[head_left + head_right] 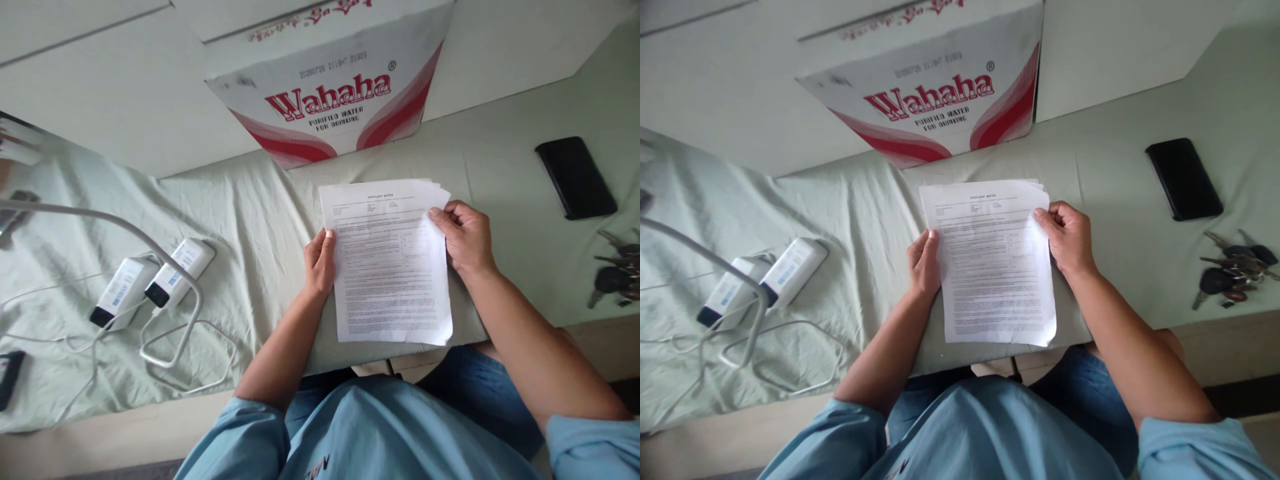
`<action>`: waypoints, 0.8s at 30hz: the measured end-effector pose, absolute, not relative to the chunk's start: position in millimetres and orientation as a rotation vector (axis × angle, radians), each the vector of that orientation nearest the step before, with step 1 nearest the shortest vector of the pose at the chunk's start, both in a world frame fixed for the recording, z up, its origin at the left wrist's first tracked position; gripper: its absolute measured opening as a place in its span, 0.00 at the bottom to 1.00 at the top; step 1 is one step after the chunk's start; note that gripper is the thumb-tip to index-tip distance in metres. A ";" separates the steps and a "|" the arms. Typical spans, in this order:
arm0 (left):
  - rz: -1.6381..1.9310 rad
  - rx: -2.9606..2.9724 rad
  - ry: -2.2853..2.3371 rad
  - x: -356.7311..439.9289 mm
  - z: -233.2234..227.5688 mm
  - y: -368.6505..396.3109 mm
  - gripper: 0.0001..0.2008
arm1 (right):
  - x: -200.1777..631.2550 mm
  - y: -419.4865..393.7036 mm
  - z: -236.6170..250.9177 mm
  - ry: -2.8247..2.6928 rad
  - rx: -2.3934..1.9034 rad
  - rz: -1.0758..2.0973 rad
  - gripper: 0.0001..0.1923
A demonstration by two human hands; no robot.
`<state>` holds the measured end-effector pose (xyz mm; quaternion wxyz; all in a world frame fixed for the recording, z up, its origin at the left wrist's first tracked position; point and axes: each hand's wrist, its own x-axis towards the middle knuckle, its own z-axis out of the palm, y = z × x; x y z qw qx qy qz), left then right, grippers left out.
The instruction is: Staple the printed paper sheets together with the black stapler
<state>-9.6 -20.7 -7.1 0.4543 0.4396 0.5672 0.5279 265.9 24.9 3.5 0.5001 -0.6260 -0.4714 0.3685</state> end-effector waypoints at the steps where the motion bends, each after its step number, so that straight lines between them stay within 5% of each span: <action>1: 1.298 1.086 1.397 -9.6 -7.1 -20.6 0.31 | 266.0 24.9 3.0 -1.135 -1.511 0.893 0.18; 24: 1.228 1.390 1.608 -11.4 -4.9 -20.9 0.33 | 277.0 42.2 -15.0 -1.113 -1.499 0.828 0.15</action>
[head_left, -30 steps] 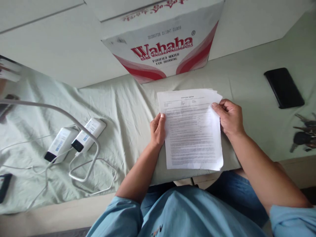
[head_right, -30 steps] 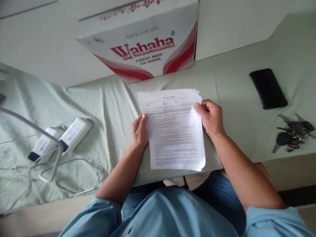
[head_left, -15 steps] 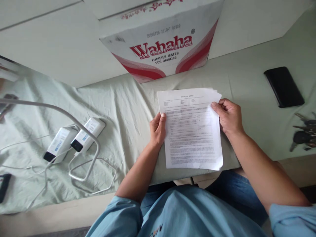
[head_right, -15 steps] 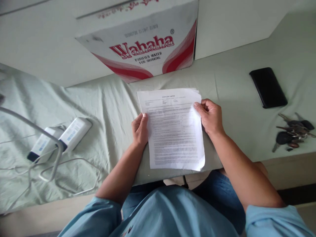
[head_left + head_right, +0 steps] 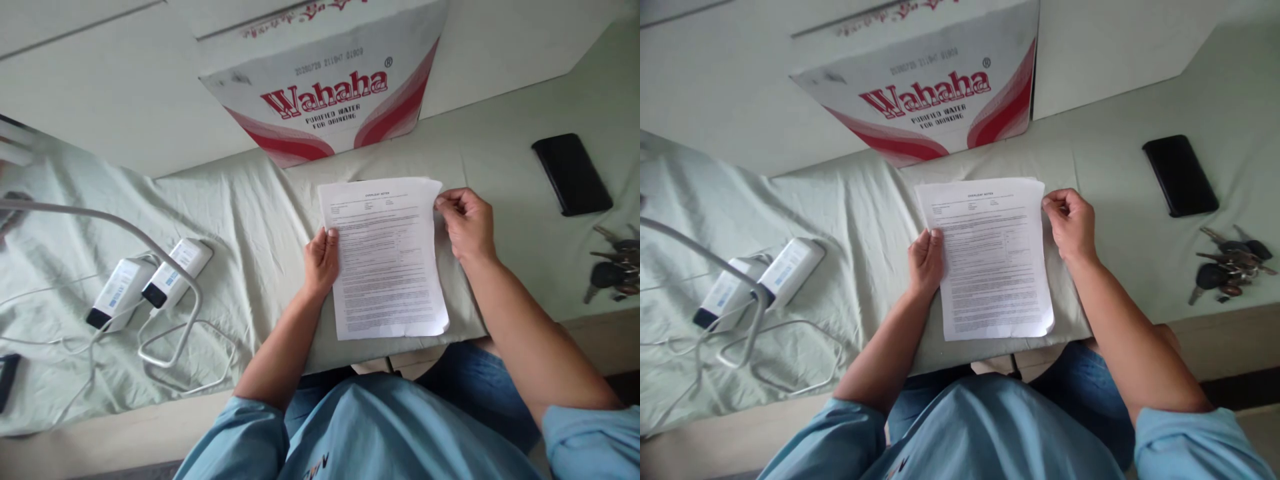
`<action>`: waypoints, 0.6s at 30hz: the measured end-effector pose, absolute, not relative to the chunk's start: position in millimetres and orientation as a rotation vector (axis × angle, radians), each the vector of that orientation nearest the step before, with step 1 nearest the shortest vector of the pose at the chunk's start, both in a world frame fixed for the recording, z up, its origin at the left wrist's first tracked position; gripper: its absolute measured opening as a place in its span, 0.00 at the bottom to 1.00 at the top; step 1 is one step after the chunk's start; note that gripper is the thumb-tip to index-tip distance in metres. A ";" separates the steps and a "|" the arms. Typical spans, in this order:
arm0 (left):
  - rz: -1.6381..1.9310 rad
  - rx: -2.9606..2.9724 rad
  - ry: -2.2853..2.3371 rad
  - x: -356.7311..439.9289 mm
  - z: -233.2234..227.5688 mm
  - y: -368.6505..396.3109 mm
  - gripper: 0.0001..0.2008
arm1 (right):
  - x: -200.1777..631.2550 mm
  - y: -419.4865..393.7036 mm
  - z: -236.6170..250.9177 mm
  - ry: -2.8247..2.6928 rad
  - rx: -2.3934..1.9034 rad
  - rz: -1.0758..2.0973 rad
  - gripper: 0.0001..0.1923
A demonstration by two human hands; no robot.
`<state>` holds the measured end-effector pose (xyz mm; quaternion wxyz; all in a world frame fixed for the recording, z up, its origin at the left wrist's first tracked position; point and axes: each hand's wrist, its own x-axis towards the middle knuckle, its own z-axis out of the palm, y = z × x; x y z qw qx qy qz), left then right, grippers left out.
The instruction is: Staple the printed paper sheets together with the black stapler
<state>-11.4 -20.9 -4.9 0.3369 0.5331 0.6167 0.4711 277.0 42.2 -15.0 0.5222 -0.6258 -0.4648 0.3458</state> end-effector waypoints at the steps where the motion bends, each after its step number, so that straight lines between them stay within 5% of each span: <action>1: 1.222 1.391 1.598 -11.0 -4.0 -21.3 0.33 | 278.8 43.4 -14.8 -1.106 -1.484 0.837 0.18; 8: 1.207 1.132 1.432 -7.3 -2.9 -25.1 0.33 | 285.3 39.7 0.8 -1.211 -1.381 1.053 0.37; 18: 1.103 1.034 1.323 -5.8 -4.8 -29.1 0.31 | 278.8 30.6 3.9 -1.139 -1.381 1.092 0.27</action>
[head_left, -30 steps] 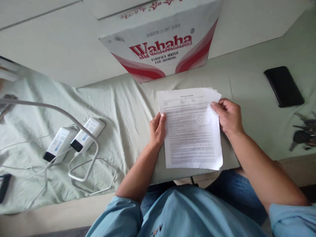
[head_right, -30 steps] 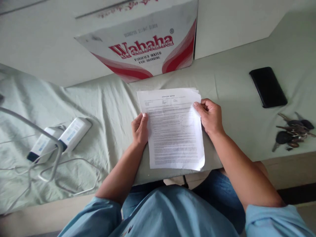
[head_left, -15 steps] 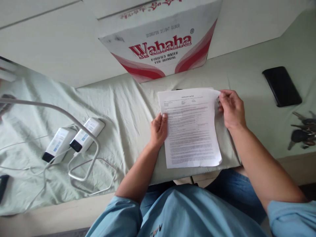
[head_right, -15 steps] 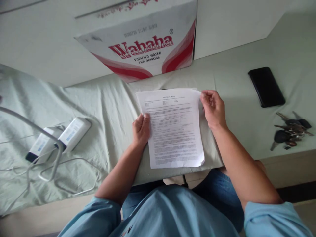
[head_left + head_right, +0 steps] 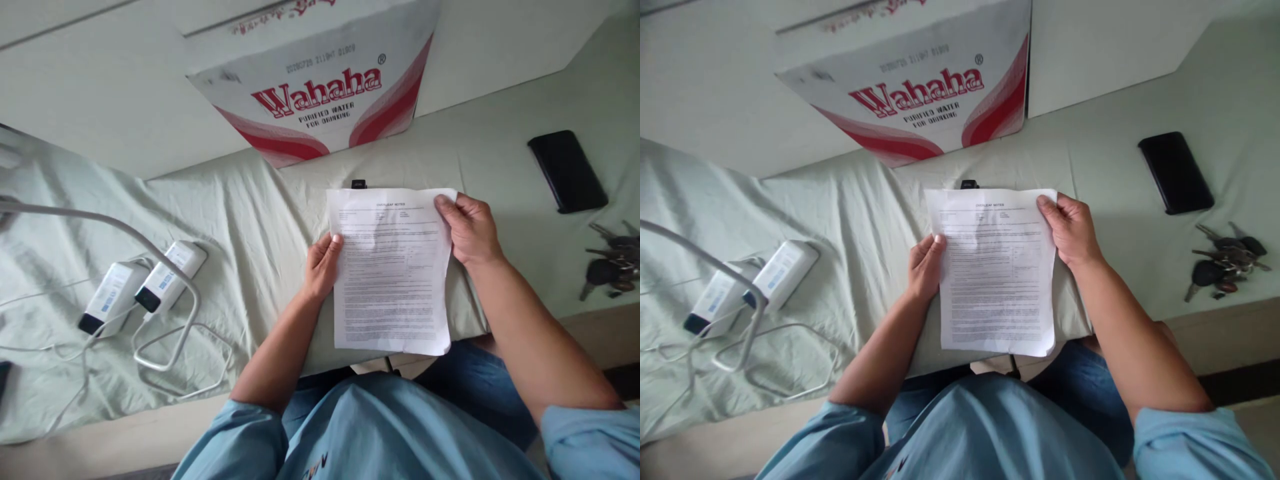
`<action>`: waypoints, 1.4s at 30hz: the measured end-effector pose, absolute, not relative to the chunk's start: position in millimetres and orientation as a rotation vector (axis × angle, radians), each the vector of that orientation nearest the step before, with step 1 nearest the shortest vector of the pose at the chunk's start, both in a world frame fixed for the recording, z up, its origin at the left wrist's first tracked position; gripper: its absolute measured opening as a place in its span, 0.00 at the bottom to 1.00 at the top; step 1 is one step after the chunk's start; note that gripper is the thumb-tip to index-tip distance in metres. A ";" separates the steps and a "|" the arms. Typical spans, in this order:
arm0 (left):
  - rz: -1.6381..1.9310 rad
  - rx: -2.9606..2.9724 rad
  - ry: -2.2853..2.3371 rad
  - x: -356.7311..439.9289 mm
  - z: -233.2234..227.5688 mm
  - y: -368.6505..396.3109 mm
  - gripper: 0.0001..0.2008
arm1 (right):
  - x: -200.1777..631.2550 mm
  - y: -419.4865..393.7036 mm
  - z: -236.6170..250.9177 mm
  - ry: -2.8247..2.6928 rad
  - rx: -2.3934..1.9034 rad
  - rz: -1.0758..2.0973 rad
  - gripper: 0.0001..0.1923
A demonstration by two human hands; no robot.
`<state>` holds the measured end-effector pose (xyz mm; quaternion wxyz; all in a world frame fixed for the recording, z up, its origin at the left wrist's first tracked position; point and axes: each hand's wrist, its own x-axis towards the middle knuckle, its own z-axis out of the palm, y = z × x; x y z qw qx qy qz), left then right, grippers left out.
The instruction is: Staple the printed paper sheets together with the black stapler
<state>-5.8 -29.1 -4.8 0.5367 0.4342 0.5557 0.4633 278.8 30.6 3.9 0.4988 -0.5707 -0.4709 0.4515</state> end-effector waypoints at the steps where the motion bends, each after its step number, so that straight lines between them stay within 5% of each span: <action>1: 1.119 1.023 1.319 -5.2 -5.1 -28.8 0.31 | 279.5 29.0 4.2 -1.179 -1.409 1.069 0.27; 9: 1.203 1.134 1.449 -1.9 -2.0 -23.7 0.26 | 279.7 16.2 25.8 -1.658 -1.620 0.796 0.29; 17: 1.041 1.290 1.749 0.8 1.7 -17.3 0.12 | 285.8 20.1 23.7 -1.805 -1.758 0.884 0.24; 28: 0.765 1.494 1.836 1.0 11.4 -1.4 0.08 | 288.3 22.0 29.3 -1.869 -1.904 0.790 0.26; 42: 1.042 1.361 1.881 22.8 -1.3 16.7 0.05 | 304.0 35.5 28.4 -1.727 -1.977 0.679 0.29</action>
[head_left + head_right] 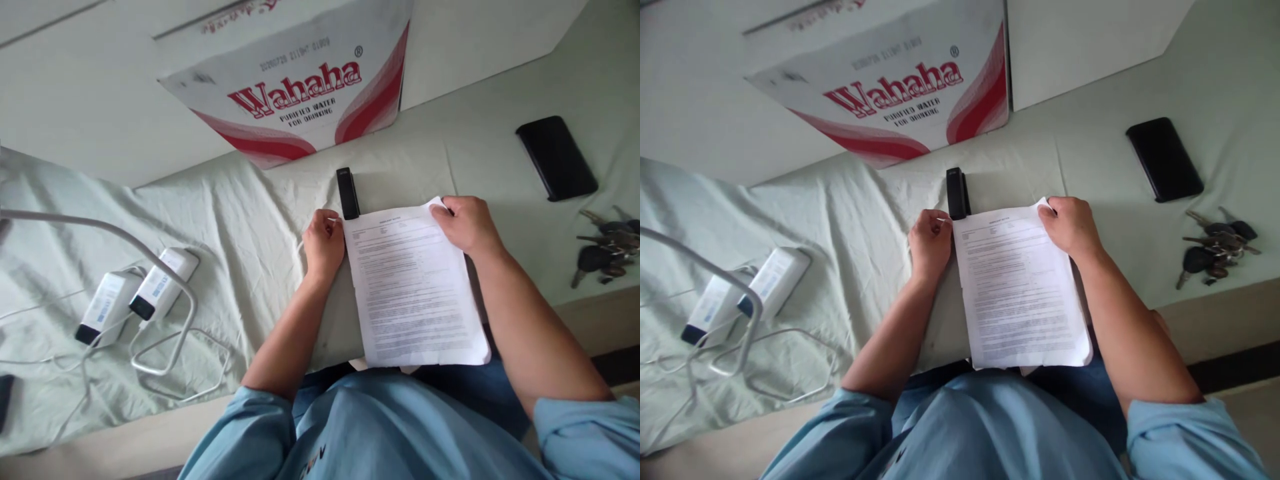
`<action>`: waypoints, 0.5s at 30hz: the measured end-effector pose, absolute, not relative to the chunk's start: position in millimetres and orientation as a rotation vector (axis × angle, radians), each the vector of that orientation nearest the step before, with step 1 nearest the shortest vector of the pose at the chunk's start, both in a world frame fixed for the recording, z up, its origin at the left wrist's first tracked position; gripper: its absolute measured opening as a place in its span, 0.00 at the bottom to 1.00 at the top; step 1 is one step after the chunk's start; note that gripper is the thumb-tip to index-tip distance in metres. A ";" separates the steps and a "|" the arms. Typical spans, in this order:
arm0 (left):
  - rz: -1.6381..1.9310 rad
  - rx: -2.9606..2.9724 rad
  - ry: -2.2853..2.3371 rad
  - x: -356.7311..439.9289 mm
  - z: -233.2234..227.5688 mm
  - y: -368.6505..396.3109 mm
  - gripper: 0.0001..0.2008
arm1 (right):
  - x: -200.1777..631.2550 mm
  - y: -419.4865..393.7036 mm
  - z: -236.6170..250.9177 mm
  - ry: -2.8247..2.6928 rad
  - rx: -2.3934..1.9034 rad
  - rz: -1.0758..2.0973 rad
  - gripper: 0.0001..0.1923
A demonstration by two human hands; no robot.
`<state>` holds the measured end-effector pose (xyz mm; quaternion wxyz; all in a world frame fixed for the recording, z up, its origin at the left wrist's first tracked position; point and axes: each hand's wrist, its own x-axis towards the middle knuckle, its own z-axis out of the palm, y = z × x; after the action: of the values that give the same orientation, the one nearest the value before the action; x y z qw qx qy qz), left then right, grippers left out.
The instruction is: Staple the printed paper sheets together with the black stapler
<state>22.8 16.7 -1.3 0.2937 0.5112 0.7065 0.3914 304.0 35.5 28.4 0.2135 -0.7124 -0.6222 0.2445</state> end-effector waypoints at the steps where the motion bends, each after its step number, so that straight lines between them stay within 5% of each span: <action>1: 1.055 1.368 1.885 22.8 -2.3 16.3 0.06 | 303.9 35.2 28.6 -1.721 -1.990 0.678 0.30; 15: 1.121 1.367 1.837 24.2 -7.1 14.8 0.06 | 304.8 31.3 24.8 -1.713 -1.992 0.677 0.30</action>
<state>24.2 14.8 -7.1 0.2918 0.5130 0.6891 0.4205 304.8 31.3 24.8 0.2128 -0.7174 -0.6169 0.2440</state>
